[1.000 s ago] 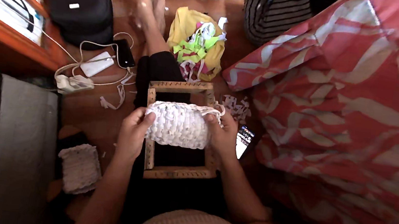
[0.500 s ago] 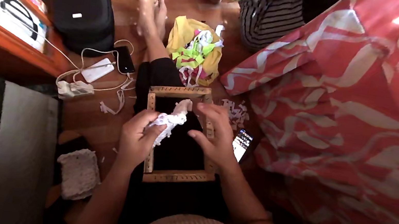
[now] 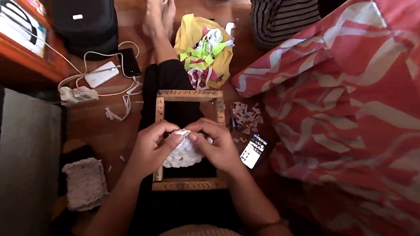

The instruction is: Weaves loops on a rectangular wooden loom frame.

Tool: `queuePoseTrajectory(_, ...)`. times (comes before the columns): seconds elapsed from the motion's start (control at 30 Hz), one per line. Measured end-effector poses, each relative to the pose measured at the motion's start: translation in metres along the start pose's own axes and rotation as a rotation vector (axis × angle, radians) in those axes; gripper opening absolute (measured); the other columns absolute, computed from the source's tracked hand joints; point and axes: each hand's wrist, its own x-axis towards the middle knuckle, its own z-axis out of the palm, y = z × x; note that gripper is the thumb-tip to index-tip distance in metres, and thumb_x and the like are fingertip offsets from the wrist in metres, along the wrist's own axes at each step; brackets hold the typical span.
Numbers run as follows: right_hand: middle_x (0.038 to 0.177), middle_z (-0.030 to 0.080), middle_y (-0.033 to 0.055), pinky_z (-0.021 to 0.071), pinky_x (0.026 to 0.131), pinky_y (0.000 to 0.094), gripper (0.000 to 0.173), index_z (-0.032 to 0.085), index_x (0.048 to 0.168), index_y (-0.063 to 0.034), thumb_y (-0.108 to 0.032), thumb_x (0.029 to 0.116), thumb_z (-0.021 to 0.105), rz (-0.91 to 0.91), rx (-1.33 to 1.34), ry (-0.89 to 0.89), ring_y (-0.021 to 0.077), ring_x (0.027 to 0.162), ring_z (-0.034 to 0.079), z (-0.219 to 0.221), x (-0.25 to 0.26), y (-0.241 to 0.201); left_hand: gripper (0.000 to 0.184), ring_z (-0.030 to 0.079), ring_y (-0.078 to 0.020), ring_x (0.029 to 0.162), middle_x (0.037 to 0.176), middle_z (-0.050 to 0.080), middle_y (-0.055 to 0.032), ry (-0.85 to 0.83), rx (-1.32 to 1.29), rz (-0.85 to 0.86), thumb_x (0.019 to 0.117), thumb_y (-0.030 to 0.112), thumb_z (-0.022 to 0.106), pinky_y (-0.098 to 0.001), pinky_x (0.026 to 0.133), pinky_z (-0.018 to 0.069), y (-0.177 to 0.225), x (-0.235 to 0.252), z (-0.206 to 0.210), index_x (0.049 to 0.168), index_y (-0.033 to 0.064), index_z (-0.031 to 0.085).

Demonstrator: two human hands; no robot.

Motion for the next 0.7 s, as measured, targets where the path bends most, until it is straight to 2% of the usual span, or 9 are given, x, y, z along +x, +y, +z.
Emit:
queuePoseTrajectory(0.1, 0.094, 0.068, 0.0038, 0.0562, 0.075, 0.0176, 0.016, 0.072, 0.102, 0.0018, -0.007, 0.0885, 0.070, 0.004, 0.045, -0.047, 0.0017, 0.085, 0.064, -0.002, 0.001, 0.000, 0.011, 0.062, 0.0041, 0.079, 0.089, 0.066, 0.0021, 0.038, 0.038, -0.001, 0.0885, 0.009, 0.069, -0.0127, 0.072, 0.0536, 0.004, 0.002, 0.002, 0.096, 0.0009, 0.068)
queuePoseTrajectory(0.2, 0.088, 0.065, 0.0046, 0.0530, 0.067, 0.0145, 0.012, 0.070, 0.095, 0.0011, -0.005, 0.0848, 0.068, -0.070, -0.097, 0.073, 0.0015, 0.077, 0.061, 0.007, -0.001, 0.003, 0.009, 0.059, 0.0066, 0.070, 0.079, 0.065, 0.0030, 0.149, 0.146, -0.046, 0.0850, 0.008, 0.070, -0.0101, 0.065, 0.0507, 0.012, -0.001, 0.011, 0.091, 0.0012, 0.066)
queuePoseTrajectory(0.3, 0.084, 0.062, 0.0073, 0.0507, 0.065, 0.0143, 0.012, 0.068, 0.092, 0.0019, -0.006, 0.0830, 0.066, -0.130, -0.246, 0.195, 0.0043, 0.073, 0.060, 0.019, -0.002, 0.003, 0.010, 0.056, 0.0076, 0.065, 0.074, 0.063, 0.0010, 0.266, 0.244, -0.024, 0.0875, 0.009, 0.067, -0.0086, 0.061, 0.0475, 0.013, -0.004, 0.020, 0.088, -0.0014, 0.065)
queuePoseTrajectory(0.37, 0.084, 0.062, 0.0079, 0.0503, 0.065, 0.0150, 0.012, 0.067, 0.091, 0.0021, -0.007, 0.0835, 0.065, -0.127, -0.261, 0.220, 0.0052, 0.073, 0.059, 0.021, -0.001, 0.002, 0.009, 0.056, 0.0080, 0.066, 0.075, 0.063, 0.0017, 0.295, 0.208, -0.021, 0.0900, 0.007, 0.065, -0.0083, 0.063, 0.0480, 0.013, -0.003, 0.022, 0.090, -0.0020, 0.065)
queuePoseTrajectory(0.47, 0.086, 0.063, 0.0042, 0.0507, 0.065, 0.0146, 0.010, 0.065, 0.095, 0.0000, -0.008, 0.0879, 0.065, 0.009, -0.099, 0.121, 0.0011, 0.073, 0.059, 0.012, -0.001, -0.001, 0.007, 0.059, 0.0077, 0.072, 0.082, 0.065, 0.0059, 0.277, 0.057, -0.066, 0.0945, 0.006, 0.063, -0.0101, 0.066, 0.0510, 0.013, -0.001, 0.024, 0.096, 0.0000, 0.066)
queuePoseTrajectory(0.6, 0.097, 0.067, 0.0031, 0.0554, 0.075, 0.0176, 0.019, 0.068, 0.106, 0.0007, -0.014, 0.0950, 0.065, 0.076, 0.009, -0.009, 0.0009, 0.084, 0.063, -0.003, -0.001, 0.000, 0.010, 0.061, 0.0048, 0.079, 0.091, 0.066, 0.0039, 0.217, 0.015, -0.091, 0.0941, 0.006, 0.064, -0.0129, 0.072, 0.0533, 0.012, 0.001, 0.023, 0.103, 0.0007, 0.065)
queuePoseTrajectory(0.63, 0.097, 0.068, 0.0038, 0.0557, 0.075, 0.0176, 0.018, 0.069, 0.105, 0.0014, -0.013, 0.0950, 0.065, 0.066, 0.002, -0.003, 0.0011, 0.084, 0.064, -0.002, -0.001, 0.001, 0.010, 0.061, 0.0050, 0.079, 0.091, 0.065, 0.0040, 0.215, 0.018, -0.095, 0.0944, 0.006, 0.065, -0.0127, 0.071, 0.0531, 0.013, 0.001, 0.023, 0.103, 0.0013, 0.064)
queuePoseTrajectory(0.7, 0.091, 0.068, 0.0052, 0.0540, 0.069, 0.0156, 0.015, 0.070, 0.102, 0.0022, -0.008, 0.0925, 0.064, 0.032, -0.076, 0.085, 0.0008, 0.077, 0.063, 0.006, -0.002, 0.001, 0.008, 0.062, 0.0051, 0.079, 0.090, 0.065, 0.0048, 0.226, -0.001, -0.075, 0.0958, 0.007, 0.064, -0.0129, 0.072, 0.0536, 0.014, 0.001, 0.027, 0.102, 0.0024, 0.064)
